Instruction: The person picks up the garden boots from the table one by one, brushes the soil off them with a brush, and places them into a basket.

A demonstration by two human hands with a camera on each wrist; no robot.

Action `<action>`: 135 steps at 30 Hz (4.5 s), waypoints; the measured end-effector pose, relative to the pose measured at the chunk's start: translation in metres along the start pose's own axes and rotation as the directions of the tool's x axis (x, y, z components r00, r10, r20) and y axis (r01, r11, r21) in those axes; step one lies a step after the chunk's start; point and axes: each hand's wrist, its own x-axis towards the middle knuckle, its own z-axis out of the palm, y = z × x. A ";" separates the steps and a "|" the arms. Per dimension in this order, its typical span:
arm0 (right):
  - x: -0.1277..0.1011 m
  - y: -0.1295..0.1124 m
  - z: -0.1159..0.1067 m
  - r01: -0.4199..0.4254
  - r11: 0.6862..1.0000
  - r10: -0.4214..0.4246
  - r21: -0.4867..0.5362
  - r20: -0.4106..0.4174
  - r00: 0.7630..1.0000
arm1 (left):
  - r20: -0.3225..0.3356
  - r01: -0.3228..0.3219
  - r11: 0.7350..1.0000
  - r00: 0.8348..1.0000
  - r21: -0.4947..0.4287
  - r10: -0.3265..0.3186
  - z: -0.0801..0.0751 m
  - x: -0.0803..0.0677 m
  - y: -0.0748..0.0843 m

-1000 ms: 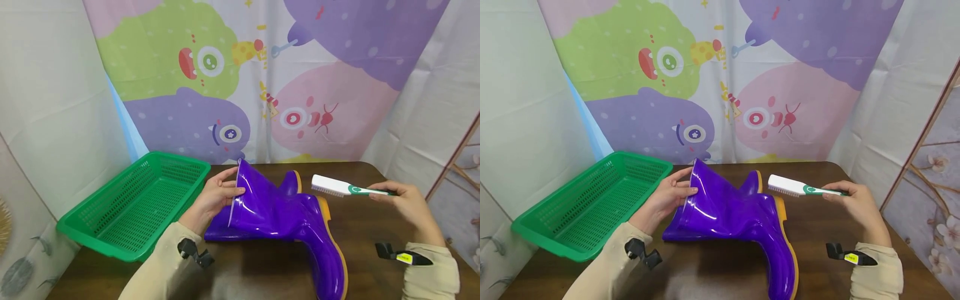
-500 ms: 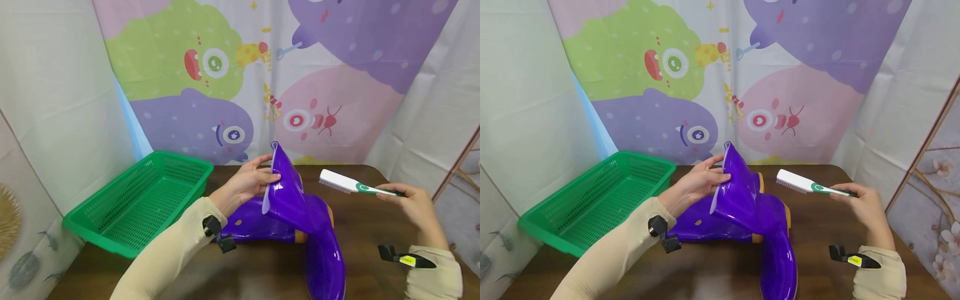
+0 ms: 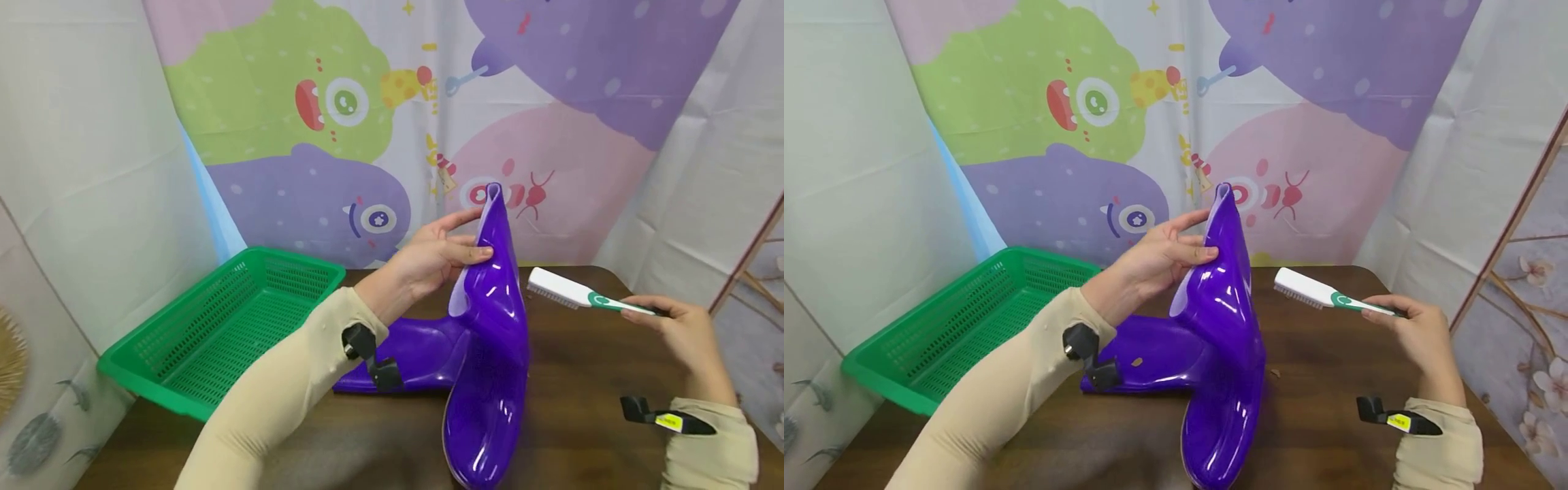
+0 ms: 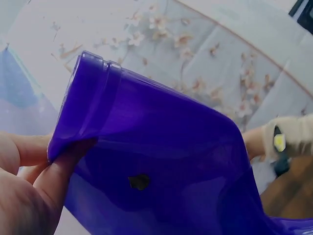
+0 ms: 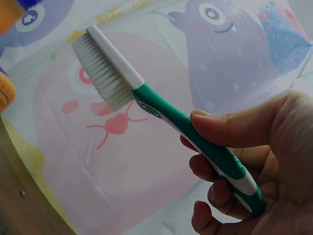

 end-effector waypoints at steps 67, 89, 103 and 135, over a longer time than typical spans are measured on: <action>0.010 0.014 0.013 0.037 0.980 -0.023 -0.195 0.074 0.997 | 0.699 -0.679 -0.387 0.262 0.623 0.665 -0.064 0.047 0.008; 0.007 0.007 0.016 0.083 0.983 -0.064 -0.165 0.115 0.991 | 0.700 -0.781 -0.238 0.324 0.577 0.637 -0.126 -0.012 -0.007; -0.005 -0.024 0.028 0.292 0.956 -0.286 -0.031 0.125 0.950 | 0.736 -0.740 -0.353 0.274 0.573 0.619 -0.151 -0.040 -0.033; -0.033 -0.079 0.104 0.419 0.860 -0.458 0.291 0.081 0.885 | 0.786 -0.792 -0.227 0.439 0.567 0.435 -0.144 -0.086 -0.051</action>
